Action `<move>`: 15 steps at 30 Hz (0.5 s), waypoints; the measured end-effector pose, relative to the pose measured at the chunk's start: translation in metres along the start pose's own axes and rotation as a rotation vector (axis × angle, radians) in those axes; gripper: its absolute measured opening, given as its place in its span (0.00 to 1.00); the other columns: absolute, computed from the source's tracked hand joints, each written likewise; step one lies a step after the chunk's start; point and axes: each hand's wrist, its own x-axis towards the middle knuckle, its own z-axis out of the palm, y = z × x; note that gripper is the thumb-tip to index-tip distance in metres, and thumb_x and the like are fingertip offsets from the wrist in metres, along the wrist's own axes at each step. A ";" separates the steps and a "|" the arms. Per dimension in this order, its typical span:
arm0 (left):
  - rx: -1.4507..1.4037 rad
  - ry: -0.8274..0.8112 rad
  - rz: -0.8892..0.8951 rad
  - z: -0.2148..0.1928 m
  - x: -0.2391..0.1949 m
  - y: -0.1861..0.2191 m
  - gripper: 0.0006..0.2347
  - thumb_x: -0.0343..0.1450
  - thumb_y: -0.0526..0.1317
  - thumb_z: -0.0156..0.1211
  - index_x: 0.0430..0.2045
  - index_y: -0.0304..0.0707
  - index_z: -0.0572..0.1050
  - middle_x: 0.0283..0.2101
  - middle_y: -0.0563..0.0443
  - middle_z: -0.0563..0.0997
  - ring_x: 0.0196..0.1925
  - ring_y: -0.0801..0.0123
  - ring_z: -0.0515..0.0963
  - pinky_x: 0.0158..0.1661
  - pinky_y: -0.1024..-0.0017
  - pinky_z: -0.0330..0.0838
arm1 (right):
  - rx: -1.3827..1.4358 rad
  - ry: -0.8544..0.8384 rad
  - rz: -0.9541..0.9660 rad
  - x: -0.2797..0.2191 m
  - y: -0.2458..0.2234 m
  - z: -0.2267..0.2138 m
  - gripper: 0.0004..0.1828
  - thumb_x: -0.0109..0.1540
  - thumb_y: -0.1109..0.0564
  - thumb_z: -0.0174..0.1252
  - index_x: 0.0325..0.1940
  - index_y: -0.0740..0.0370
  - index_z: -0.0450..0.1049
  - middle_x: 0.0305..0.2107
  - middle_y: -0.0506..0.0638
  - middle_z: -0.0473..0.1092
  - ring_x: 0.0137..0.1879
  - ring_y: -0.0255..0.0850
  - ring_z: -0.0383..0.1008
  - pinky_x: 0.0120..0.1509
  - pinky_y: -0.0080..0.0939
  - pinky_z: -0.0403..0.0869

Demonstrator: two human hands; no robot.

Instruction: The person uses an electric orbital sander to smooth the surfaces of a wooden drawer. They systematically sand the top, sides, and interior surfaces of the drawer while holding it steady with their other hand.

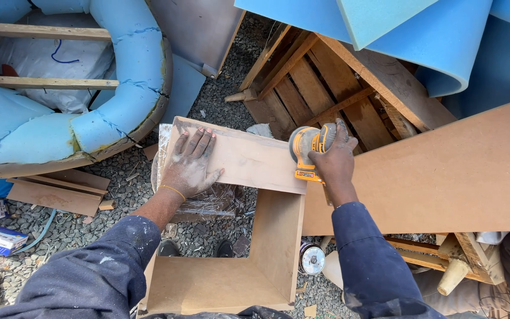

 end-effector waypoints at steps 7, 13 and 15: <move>-0.015 -0.005 -0.002 0.001 0.000 0.000 0.38 0.66 0.62 0.52 0.70 0.40 0.60 0.73 0.44 0.61 0.77 0.58 0.56 0.71 0.50 0.48 | 0.002 -0.025 -0.090 -0.006 -0.016 -0.002 0.55 0.49 0.58 0.69 0.78 0.45 0.51 0.53 0.63 0.58 0.57 0.73 0.72 0.62 0.68 0.75; -0.042 -0.013 -0.004 -0.001 0.000 -0.002 0.38 0.67 0.62 0.52 0.70 0.41 0.60 0.74 0.45 0.60 0.77 0.58 0.56 0.72 0.50 0.47 | 0.015 -0.029 -0.204 -0.006 -0.056 0.010 0.54 0.49 0.57 0.68 0.77 0.44 0.52 0.53 0.63 0.59 0.56 0.74 0.72 0.59 0.70 0.76; -0.055 -0.024 -0.012 -0.001 0.000 -0.001 0.38 0.67 0.63 0.51 0.70 0.42 0.60 0.74 0.46 0.60 0.77 0.59 0.55 0.72 0.50 0.47 | 0.019 -0.036 -0.243 -0.009 -0.069 0.015 0.54 0.49 0.57 0.67 0.77 0.43 0.52 0.53 0.63 0.59 0.56 0.75 0.72 0.59 0.70 0.76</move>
